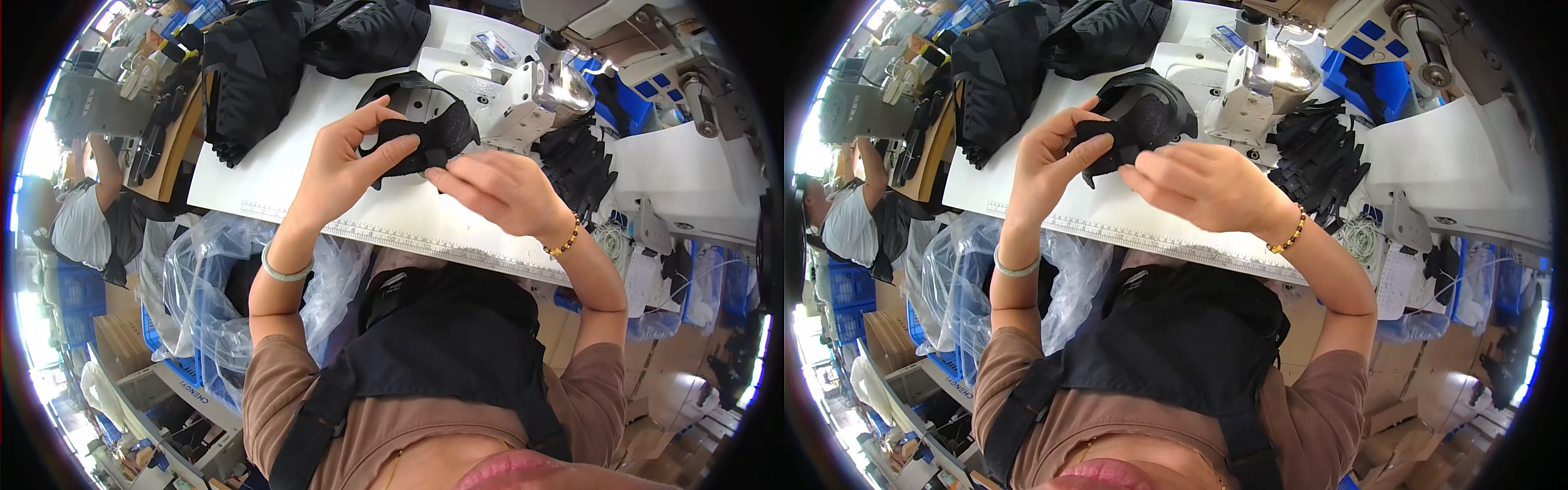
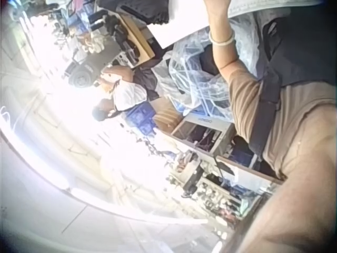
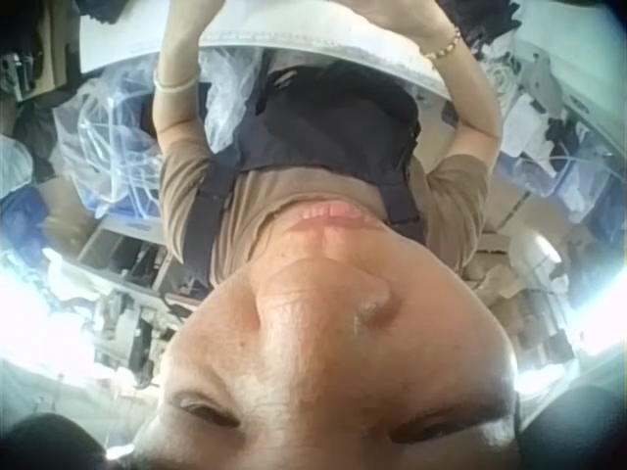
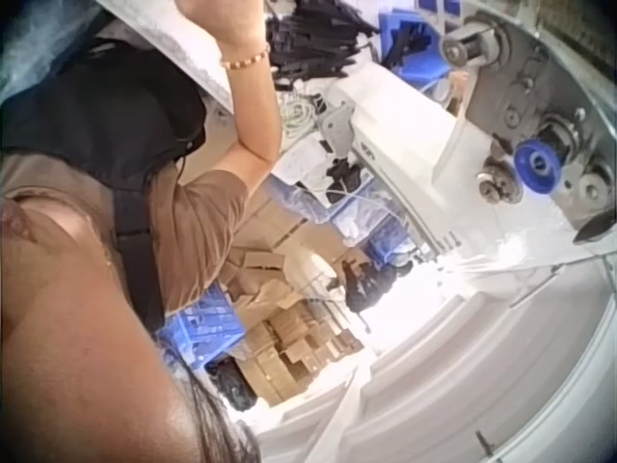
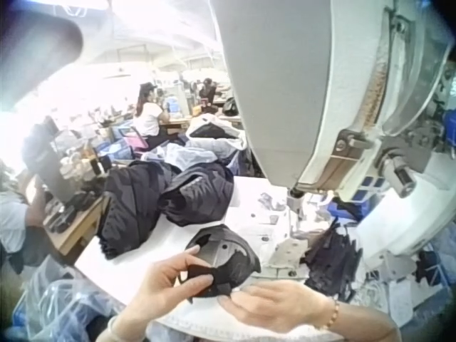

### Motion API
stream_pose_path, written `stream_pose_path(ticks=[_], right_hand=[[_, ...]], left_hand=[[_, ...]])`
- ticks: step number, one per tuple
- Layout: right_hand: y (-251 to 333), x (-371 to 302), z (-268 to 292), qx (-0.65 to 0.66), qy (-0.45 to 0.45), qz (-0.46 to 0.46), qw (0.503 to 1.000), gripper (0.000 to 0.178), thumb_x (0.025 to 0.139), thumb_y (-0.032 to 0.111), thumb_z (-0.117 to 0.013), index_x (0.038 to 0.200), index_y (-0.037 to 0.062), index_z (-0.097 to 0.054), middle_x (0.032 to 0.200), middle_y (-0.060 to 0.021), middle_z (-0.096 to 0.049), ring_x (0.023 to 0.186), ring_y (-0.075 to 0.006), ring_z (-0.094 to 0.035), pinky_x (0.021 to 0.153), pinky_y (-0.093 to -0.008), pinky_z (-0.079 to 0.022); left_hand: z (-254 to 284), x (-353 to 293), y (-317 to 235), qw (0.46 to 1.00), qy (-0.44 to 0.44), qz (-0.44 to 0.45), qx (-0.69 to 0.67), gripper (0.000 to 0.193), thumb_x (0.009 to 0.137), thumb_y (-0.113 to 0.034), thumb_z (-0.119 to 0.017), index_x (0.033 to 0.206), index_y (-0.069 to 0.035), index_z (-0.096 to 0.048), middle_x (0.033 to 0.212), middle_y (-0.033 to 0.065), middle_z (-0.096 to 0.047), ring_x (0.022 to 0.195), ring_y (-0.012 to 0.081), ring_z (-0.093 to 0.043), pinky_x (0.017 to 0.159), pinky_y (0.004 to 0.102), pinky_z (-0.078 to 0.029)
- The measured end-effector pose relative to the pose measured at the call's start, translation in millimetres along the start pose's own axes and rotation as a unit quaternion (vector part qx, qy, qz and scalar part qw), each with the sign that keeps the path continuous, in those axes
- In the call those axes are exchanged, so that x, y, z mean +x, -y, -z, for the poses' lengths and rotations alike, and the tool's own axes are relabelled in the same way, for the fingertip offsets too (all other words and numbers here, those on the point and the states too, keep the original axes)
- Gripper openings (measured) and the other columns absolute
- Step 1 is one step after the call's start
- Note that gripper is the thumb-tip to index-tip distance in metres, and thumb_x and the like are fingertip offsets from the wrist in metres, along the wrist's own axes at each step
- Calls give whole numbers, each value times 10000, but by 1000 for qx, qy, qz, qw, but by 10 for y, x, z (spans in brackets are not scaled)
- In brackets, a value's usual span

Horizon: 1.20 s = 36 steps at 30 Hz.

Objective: Manually assemble and stitch components of a shoe upper using a sewing machine.

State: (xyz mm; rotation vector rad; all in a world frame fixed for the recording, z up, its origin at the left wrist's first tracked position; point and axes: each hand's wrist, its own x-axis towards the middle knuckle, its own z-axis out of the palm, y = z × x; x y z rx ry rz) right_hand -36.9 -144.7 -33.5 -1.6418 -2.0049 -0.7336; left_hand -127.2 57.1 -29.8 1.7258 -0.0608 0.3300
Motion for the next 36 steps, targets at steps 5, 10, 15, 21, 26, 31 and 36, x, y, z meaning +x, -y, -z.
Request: stream_pose_path(ticks=[5, 10, 15, 21, 26, 31, 36], right_hand=[[-11, 261, 67, 251, -157, -357, 886, 325, 792, 78, -695, 1087, 16, -575, 968, -49, -566, 646, -56, -539, 442, -184, -406], [-231, 342, 120, 498, 21, -477, 724, 221, 846, 203, -665, 886, -10, -619, 635, 51, -524, 528, 2, -416, 425, -167, -306], [-205, 374, 65, 562, 1, -490, 667, 232, 848, 227, -663, 872, -1, -621, 578, 53, -496, 429, 5, -367, 392, -159, -259], [-242, 354, 28, 564, 8, -499, 658, 232, 841, 220, -671, 896, 1, -621, 588, 44, -513, 441, -9, -421, 408, -155, -301], [-198, 319, 35, 549, 47, -451, 703, 217, 813, 175, -694, 914, -2, -620, 645, 44, -541, 533, -6, -461, 495, -156, -368], [-180, 287, 34, 491, 118, -472, 723, 216, 767, 156, -677, 892, -14, -635, 639, 33, -534, 555, -31, -438, 497, -181, -357], [-285, 263, 51, 522, 181, -478, 683, 172, 789, 126, -645, 897, -3, -612, 734, 33, -580, 617, -2, -467, 554, -162, -380]], left_hand=[[101, -18, 3, 990, 65, -64, 103, 164, 849, -84, -623, 953, 36, -586, 764, 40, -624, 839, 80, -576, 918, 272, -389], [182, -40, -55, 987, 142, 74, -32, 264, 905, -138, -560, 1090, 31, -477, 766, 54, -629, 690, 49, -567, 662, 195, -443], [319, 78, -168, 971, 212, 108, -34, 228, 898, -144, -563, 1017, 49, -537, 742, 48, -637, 669, 68, -576, 629, 197, -428], [338, 113, -152, 967, 200, 144, -63, 180, 850, -145, -613, 851, 35, -627, 664, 54, -621, 622, 84, -573, 599, 204, -420], [249, 98, -85, 967, 168, 163, -99, 174, 829, -138, -630, 844, 35, -629, 645, 47, -604, 557, 77, -546, 560, 207, -414], [145, 100, -130, 966, 182, 166, -72, 149, 818, -125, -640, 833, 23, -624, 621, 8, -558, 502, 54, -482, 487, 188, -372], [106, 153, -236, 955, 228, 191, 9, 145, 823, -135, -630, 796, 6, -618, 589, -7, -532, 484, 43, -445, 480, 196, -364]])
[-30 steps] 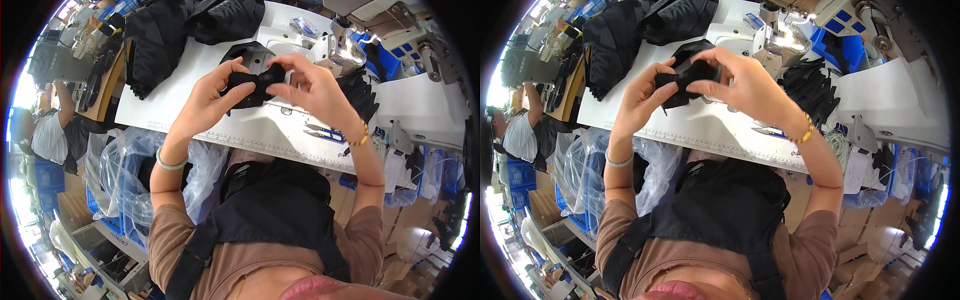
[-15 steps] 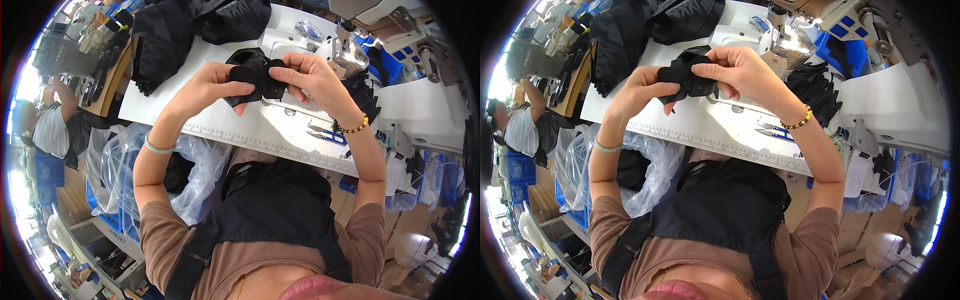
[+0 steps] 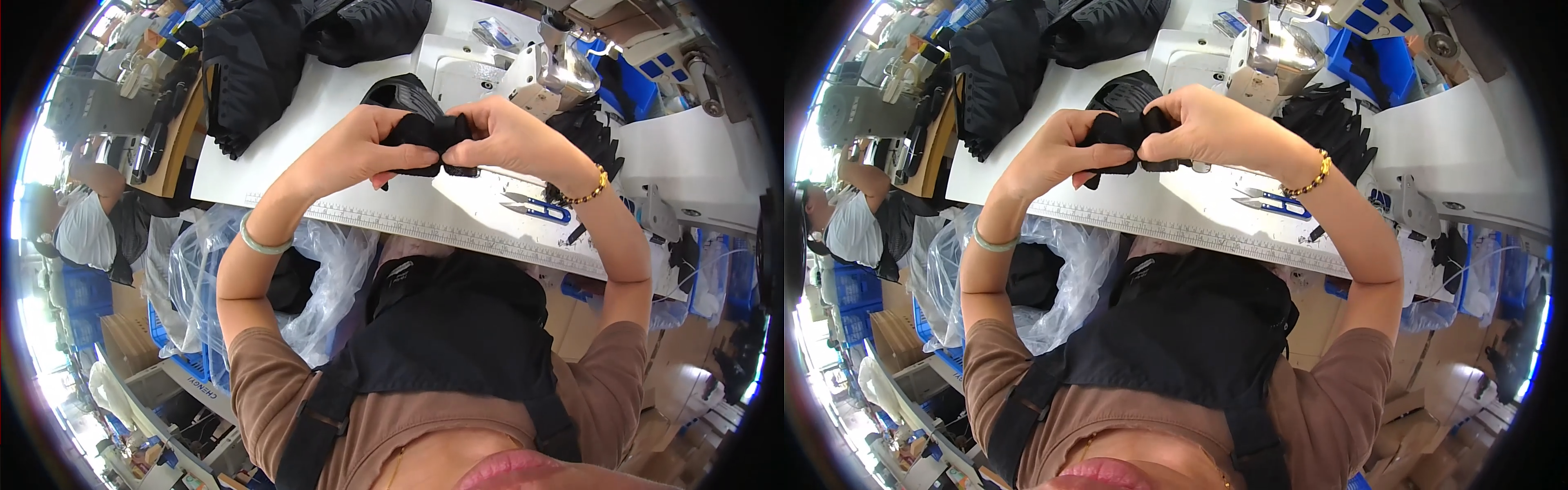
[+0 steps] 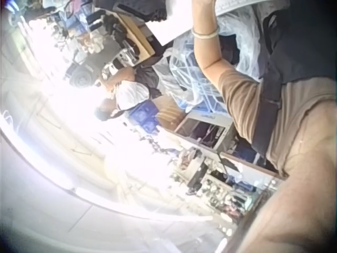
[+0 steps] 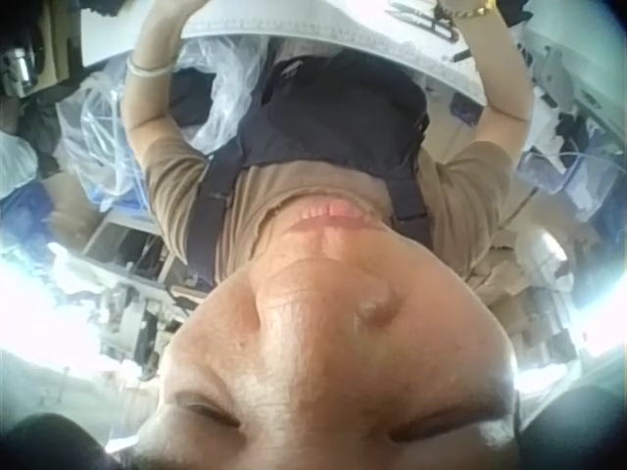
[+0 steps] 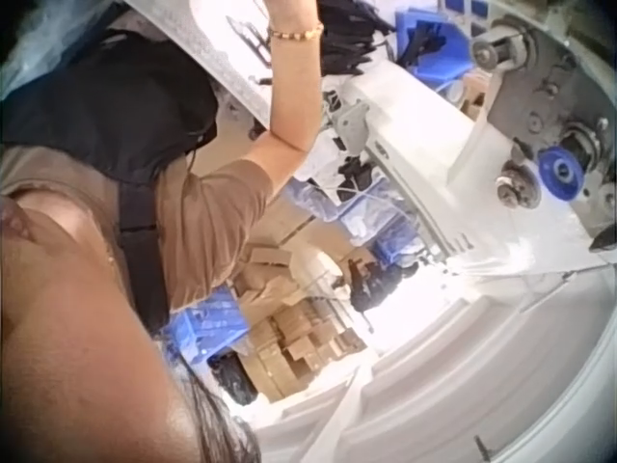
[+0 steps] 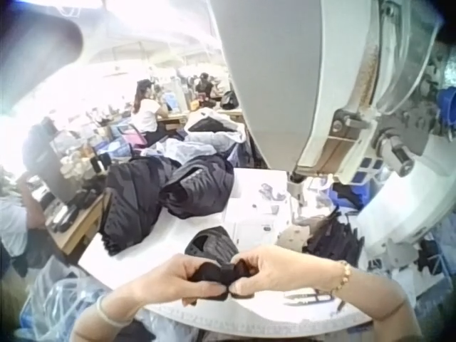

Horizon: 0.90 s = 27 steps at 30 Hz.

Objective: Manually assemble and stitch components of a shoe upper using a sewing machine.

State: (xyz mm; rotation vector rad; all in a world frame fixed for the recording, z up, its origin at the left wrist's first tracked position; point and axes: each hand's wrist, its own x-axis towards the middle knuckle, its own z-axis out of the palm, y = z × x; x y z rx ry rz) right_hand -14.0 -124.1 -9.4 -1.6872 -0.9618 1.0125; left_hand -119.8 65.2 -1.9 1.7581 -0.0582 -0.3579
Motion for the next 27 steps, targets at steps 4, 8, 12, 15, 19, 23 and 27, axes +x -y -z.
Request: stream_pose_path(ticks=[4, 8, 12, 15, 19, 23, 27], right_hand=[[31, -71, 117, 80, 19, -1, 997, 209, 796, 167, -653, 930, 8, -625, 755, 28, -570, 615, -10, -454, 540, -167, -362], [9, -40, 44, 36, -8, 33, 999, 206, 795, 168, -663, 911, 7, -607, 721, 37, -548, 626, -11, -449, 550, -171, -364], [30, -47, 5, -36, -43, 24, 998, 171, 802, 135, -658, 900, 18, -580, 684, 55, -529, 635, -2, -440, 564, -171, -367], [49, -81, 34, -44, -51, 31, 997, 176, 796, 107, -663, 924, 20, -578, 733, 41, -532, 642, -6, -444, 562, -174, -373], [2, -167, 41, 38, -148, 170, 973, 267, 781, 200, -709, 988, 62, -611, 904, -1, -523, 645, -44, -514, 561, -194, -428], [16, -162, 9, -227, -256, 304, 889, 290, 774, 197, -721, 1031, 117, -613, 995, -11, -492, 619, -95, -527, 563, -214, -444], [-105, -209, -78, -364, -265, 381, 808, 190, 789, 179, -695, 924, 92, -592, 923, -5, -558, 682, -126, -541, 580, -205, -444]], left_hand=[[71, 23, 86, 998, 21, -11, -61, 165, 843, -145, -605, 768, 1, -607, 566, -9, -519, 489, 46, -445, 495, 197, -356], [46, 51, 91, 999, 15, -14, -45, 162, 851, -145, -596, 781, 0, -606, 569, -9, -518, 497, 51, -450, 505, 199, -352], [20, 61, 50, 999, 10, -29, -14, 164, 862, -147, -589, 816, 10, -608, 595, -6, -531, 513, 48, -464, 500, 196, -357], [12, 38, 21, 999, -8, -33, 8, 167, 869, -148, -583, 853, 16, -612, 615, 0, -544, 521, 50, -478, 499, 194, -366], [102, -6, 23, 998, -42, -40, -10, 179, 875, -154, -576, 899, 19, -616, 631, 9, -563, 527, 56, -494, 502, 195, -380], [61, 46, 49, 996, -66, -53, 10, 217, 900, -194, -554, 868, 11, -614, 620, 10, -567, 519, 52, -497, 483, 195, -370], [55, 48, 44, 996, -62, -63, 9, 252, 916, -224, -545, 831, 4, -611, 609, 13, -570, 516, 49, -501, 477, 195, -366]])
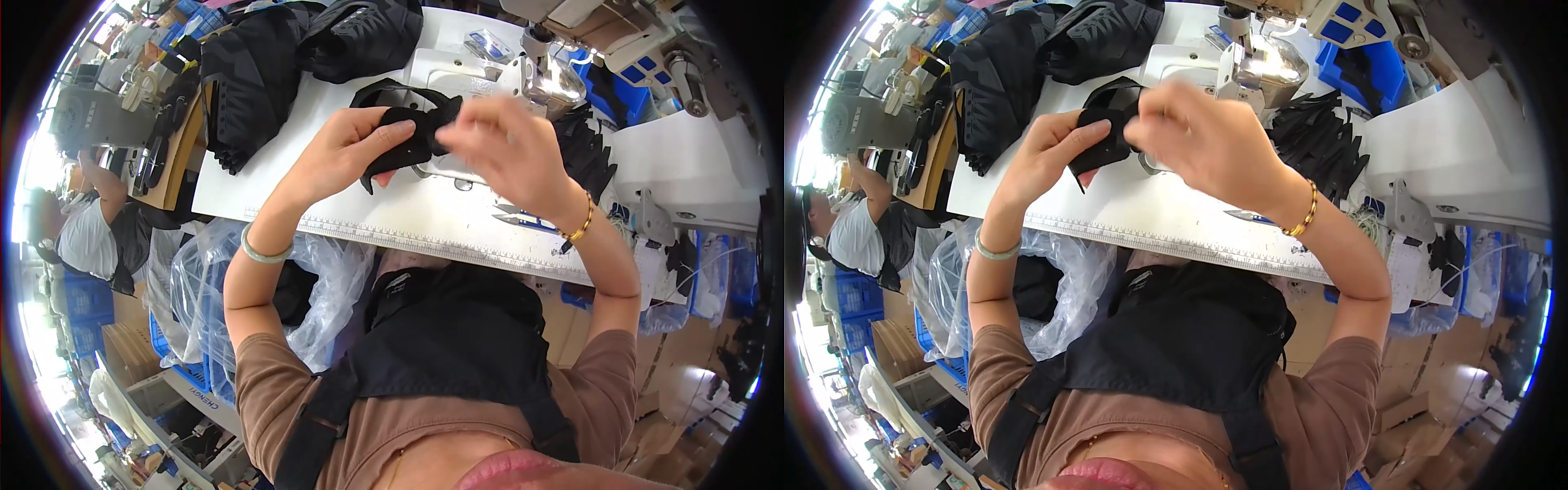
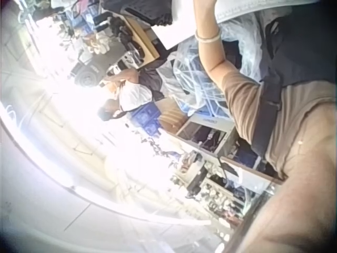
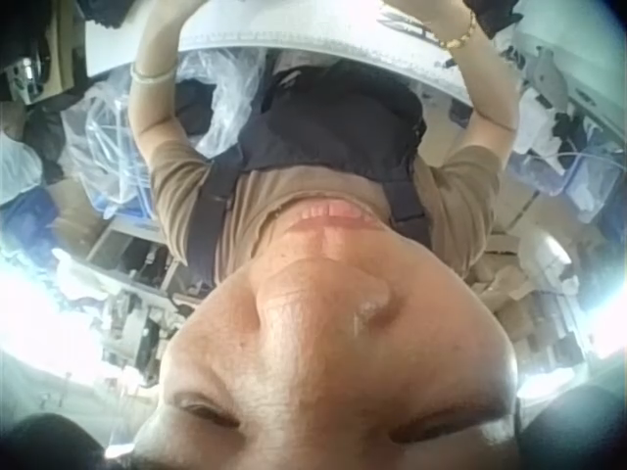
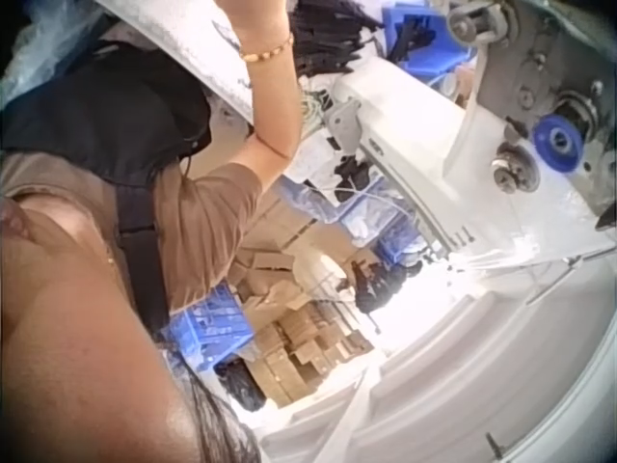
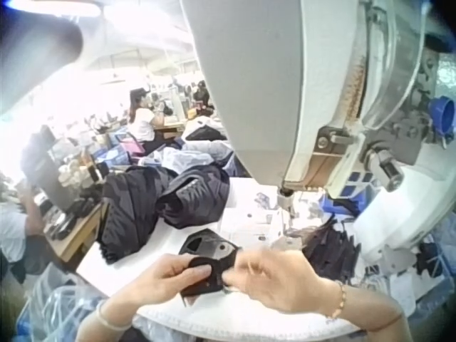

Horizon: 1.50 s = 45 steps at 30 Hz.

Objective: Manually assemble and stitch components of a shoe upper using a sewing machine.

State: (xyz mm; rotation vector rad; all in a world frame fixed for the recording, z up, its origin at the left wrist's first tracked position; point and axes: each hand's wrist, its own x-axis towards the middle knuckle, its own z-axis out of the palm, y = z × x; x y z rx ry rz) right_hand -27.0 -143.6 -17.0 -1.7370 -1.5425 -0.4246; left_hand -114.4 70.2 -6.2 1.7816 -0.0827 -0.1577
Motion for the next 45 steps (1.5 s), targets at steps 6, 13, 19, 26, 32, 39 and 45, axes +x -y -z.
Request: stream_pose_path(ticks=[6, 13, 19, 26, 32, 39, 45], right_hand=[[62, -114, -76, -261, 28, 261, 929, 87, 733, 84, -590, 817, 86, -570, 948, -1, -558, 749, -92, -516, 598, -193, -442], [74, -117, -95, -244, 35, 248, 937, 110, 722, 77, -597, 830, 74, -578, 962, -3, -546, 764, -91, -515, 604, -192, -446], [44, -160, -147, -235, 23, 253, 938, 297, 724, 90, -590, 1013, 32, -621, 957, -17, -511, 668, -93, -516, 562, -212, -444], [169, 17, -121, -30, -34, -51, 998, 256, 797, 179, -658, 1026, 78, -602, 975, -31, -557, 695, -111, -537, 538, -227, -447], [2, 261, -99, 322, 100, -339, 878, 239, 864, 210, -634, 963, -8, -637, 644, 7, -565, 526, -32, -434, 476, -190, -356], [1, 266, -201, 355, 65, -364, 858, 240, 873, 224, -627, 954, -2, -637, 582, 35, -525, 456, -5, -414, 410, -172, -323], [-7, 252, -261, 350, 35, -321, 879, 254, 877, 228, -622, 948, -16, -627, 588, 11, -553, 486, -22, -496, 447, -168, -403]], left_hand=[[29, -5, 39, 999, -11, -15, -46, 274, 923, -222, -542, 799, 14, -607, 597, 26, -578, 512, 56, -527, 482, 190, -378], [51, -27, 95, 999, -6, -32, -38, 261, 928, -207, -536, 834, 24, -614, 620, 33, -597, 519, 51, -527, 488, 190, -377], [53, -51, 111, 999, 3, -38, -34, 258, 932, -209, -531, 891, 32, -615, 631, 26, -600, 536, 43, -526, 491, 188, -370], [54, -87, 111, 998, 3, -26, -58, 202, 923, -153, -518, 921, 28, -609, 668, 30, -605, 557, 57, -541, 505, 190, -381], [135, -151, 158, 999, -13, -17, -33, 188, 807, -106, -575, 951, 14, -592, 772, 62, -616, 664, 80, -553, 566, 211, -410], [-66, -272, 73, 799, -297, -322, 412, 339, 642, -155, -765, 941, -105, -613, 946, 53, -506, 931, 236, -466, 801, 353, -344], [-163, -293, 272, 738, -321, -349, 481, 187, 658, -160, -749, 794, -107, -631, 863, 23, -498, 826, 208, -479, 726, 353, -322]])
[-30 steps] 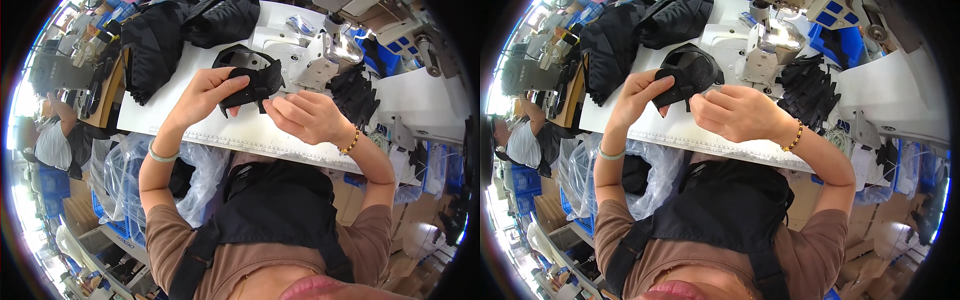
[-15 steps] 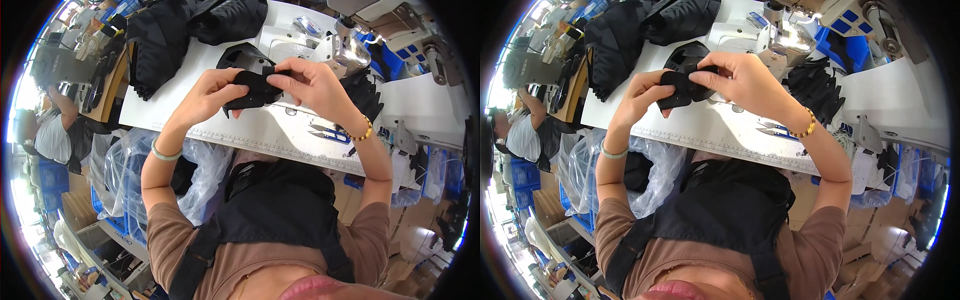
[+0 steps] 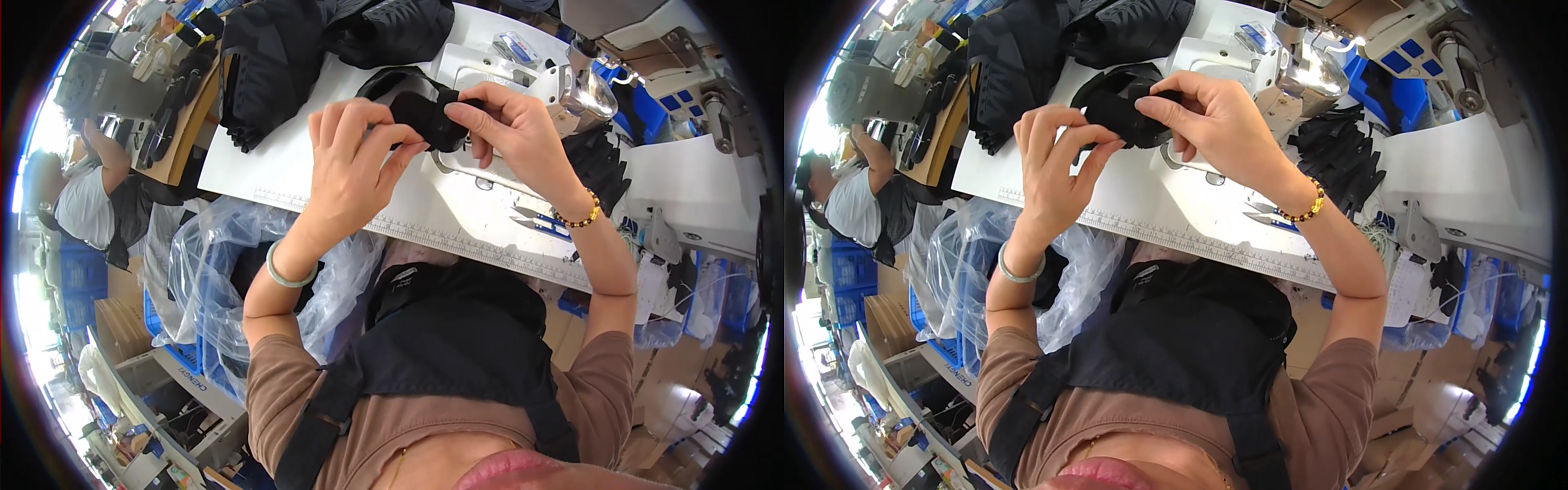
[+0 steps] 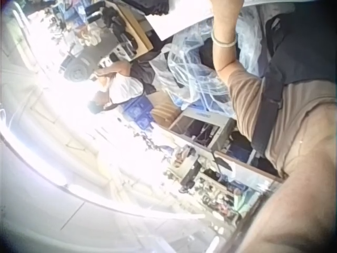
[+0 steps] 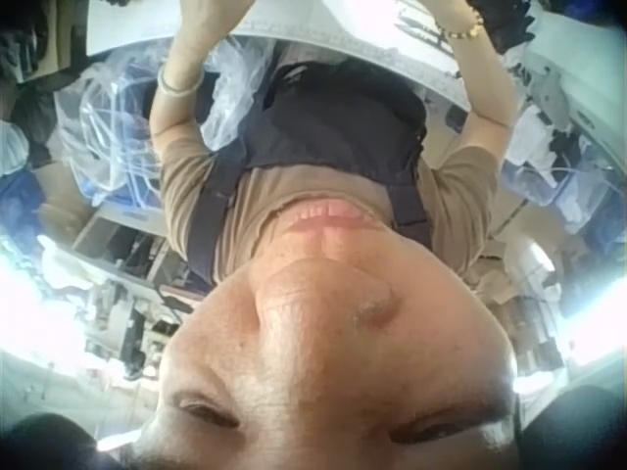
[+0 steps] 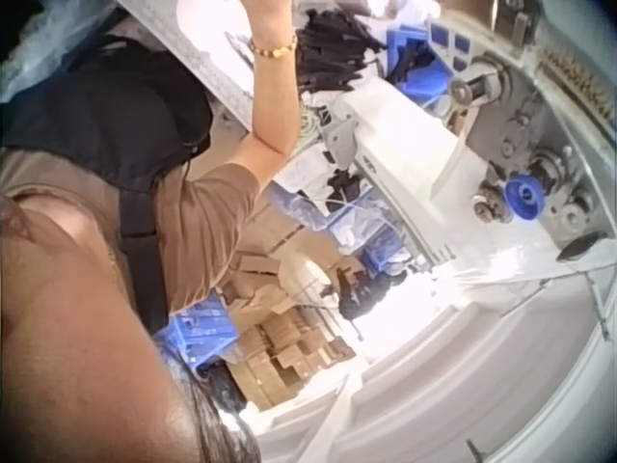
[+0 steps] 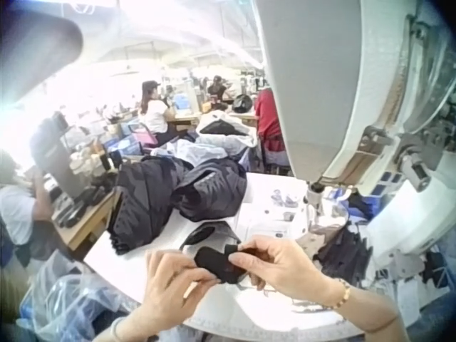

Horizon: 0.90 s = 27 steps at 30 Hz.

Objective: Manually assemble and stitch components of a shoe upper using a sewing machine.

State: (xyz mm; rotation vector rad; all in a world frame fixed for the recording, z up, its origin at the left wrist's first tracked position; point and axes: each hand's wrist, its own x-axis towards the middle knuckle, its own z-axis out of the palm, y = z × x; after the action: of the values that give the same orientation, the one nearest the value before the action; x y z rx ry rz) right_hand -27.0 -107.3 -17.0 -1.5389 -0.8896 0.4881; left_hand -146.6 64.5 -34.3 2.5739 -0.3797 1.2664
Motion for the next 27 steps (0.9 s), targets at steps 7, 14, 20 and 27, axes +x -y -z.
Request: stream_pose_path(ticks=[7, 14, 20, 27], right_hand=[[-24, 10, 18, 48, -12, 8, 999, 259, 877, 217, -621, 957, -29, -615, 627, -12, -583, 544, -42, -566, 508, -181, -472], [109, -76, -265, -122, 87, 137, 979, 147, 815, 41, -628, 944, -28, -612, 708, -67, -603, 611, -141, -597, 547, -230, -469], [-237, -135, -1041, -380, 132, 418, 814, 291, 711, 76, -584, 996, 30, -614, 774, -32, -545, 717, -169, -581, 563, -263, -489], [-962, 959, -2366, -467, 81, 489, 732, 101, 721, 106, -542, 765, 28, -589, 762, -55, -545, 713, -184, -548, 531, -245, -452]], left_hand=[[-13, -452, -356, 966, 179, -84, -167, 163, 698, -165, -731, 723, -54, -615, 702, 48, -507, 655, 206, -513, 590, 328, -364], [-7, -524, 172, 457, -41, 525, -716, 476, 985, -330, -343, 1196, 77, -473, 1052, 151, -625, 948, 224, -614, 865, 334, -485], [294, -539, 917, 576, -258, 440, -639, 147, 866, -45, -581, 1009, -74, -586, 949, 37, -649, 873, 129, -627, 784, 252, -509], [831, -1225, 2461, 712, -224, 529, -403, 126, 903, -170, -545, 959, -75, -607, 791, -38, -574, 697, 52, -515, 603, 178, -354]])
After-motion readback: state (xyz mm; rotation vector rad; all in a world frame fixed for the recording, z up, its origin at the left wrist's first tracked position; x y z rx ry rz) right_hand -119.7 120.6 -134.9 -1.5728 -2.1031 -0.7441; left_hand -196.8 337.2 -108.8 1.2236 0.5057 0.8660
